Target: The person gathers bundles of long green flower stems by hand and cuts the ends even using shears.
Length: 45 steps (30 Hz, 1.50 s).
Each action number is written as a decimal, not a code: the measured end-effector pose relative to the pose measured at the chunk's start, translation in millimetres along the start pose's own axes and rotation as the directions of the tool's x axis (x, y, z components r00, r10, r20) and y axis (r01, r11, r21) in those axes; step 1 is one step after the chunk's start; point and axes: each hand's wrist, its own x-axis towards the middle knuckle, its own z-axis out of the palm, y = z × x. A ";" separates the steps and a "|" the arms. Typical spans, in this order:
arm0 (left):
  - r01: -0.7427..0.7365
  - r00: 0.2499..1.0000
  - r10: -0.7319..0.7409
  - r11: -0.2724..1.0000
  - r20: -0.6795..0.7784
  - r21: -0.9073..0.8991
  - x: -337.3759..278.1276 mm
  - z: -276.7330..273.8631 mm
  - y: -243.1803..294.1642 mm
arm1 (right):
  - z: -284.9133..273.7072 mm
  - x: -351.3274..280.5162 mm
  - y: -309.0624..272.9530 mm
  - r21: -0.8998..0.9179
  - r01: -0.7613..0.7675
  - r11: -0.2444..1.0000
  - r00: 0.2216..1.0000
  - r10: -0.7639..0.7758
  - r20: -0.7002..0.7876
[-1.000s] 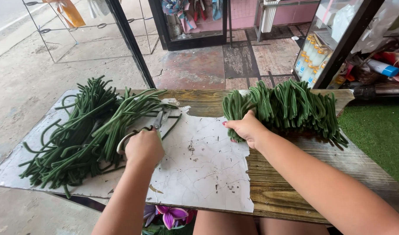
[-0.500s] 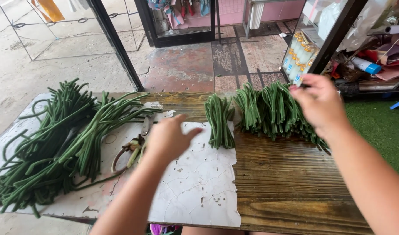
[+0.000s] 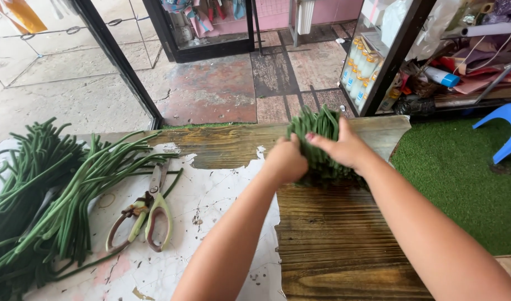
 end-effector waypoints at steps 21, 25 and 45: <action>0.198 0.960 -0.215 0.975 -0.181 -0.105 -38.6 -78.3 -15.1 | -9.5 -17.2 12.7 -0.357 0.528 0.771 0.780 -0.606 -0.156; 0.228 0.933 -0.288 0.937 -0.215 -0.266 -48.9 -90.5 -33.3 | 25.5 -30.5 0.6 -0.448 0.726 0.521 0.597 -0.801 0.036; -0.007 0.912 -0.295 0.684 -0.285 -0.730 -103.4 -92.8 -92.7 | 88.2 5.8 12.1 -0.853 0.480 0.206 0.414 -0.910 0.013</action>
